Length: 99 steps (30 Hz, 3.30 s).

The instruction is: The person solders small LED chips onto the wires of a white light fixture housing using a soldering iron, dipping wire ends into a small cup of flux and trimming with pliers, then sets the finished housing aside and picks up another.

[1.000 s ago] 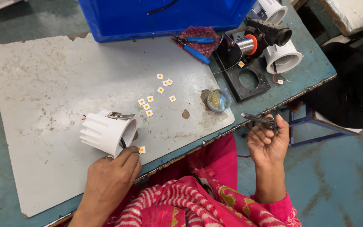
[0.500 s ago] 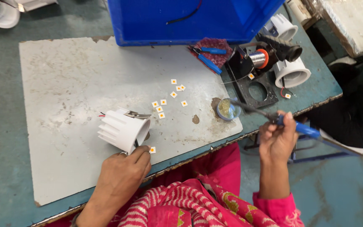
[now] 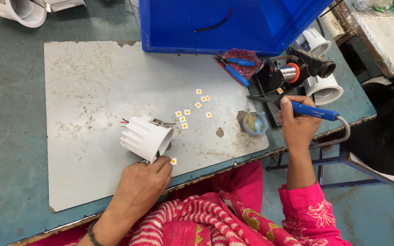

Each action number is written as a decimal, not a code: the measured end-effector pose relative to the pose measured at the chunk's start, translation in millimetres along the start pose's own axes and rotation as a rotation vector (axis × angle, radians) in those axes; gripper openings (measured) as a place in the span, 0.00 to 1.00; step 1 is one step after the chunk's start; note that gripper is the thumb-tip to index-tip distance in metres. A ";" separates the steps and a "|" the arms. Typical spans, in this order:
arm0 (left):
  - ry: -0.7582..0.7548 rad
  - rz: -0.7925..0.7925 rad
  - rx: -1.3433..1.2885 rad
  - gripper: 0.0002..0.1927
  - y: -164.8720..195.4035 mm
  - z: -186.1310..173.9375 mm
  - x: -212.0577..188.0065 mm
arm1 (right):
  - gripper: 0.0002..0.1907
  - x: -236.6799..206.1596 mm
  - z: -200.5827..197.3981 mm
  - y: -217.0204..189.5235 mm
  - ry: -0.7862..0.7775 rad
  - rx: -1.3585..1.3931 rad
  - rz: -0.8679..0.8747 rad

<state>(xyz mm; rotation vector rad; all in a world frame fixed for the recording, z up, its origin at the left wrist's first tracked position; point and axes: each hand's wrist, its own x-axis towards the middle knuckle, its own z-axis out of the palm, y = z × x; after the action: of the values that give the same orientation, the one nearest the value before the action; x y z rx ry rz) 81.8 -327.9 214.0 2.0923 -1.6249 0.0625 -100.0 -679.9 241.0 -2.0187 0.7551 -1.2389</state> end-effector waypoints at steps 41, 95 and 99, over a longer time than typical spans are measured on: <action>0.052 0.110 0.096 0.03 3.4 4.4 -2.2 | 0.08 -124.9 31.8 -85.6 -0.465 0.205 -0.024; 0.021 0.101 0.091 0.03 5.6 3.6 -5.9 | 0.11 -122.2 12.6 -88.8 -0.402 0.117 -0.147; 0.013 0.103 0.074 0.04 5.3 4.9 -7.0 | 0.09 -127.5 15.2 -86.8 -0.354 0.207 0.000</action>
<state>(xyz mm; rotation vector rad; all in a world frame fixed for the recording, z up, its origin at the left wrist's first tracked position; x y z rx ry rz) 73.7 -324.5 209.2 2.0572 -1.7463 0.1722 -123.7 -526.9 233.4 -1.9893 0.4374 -0.8830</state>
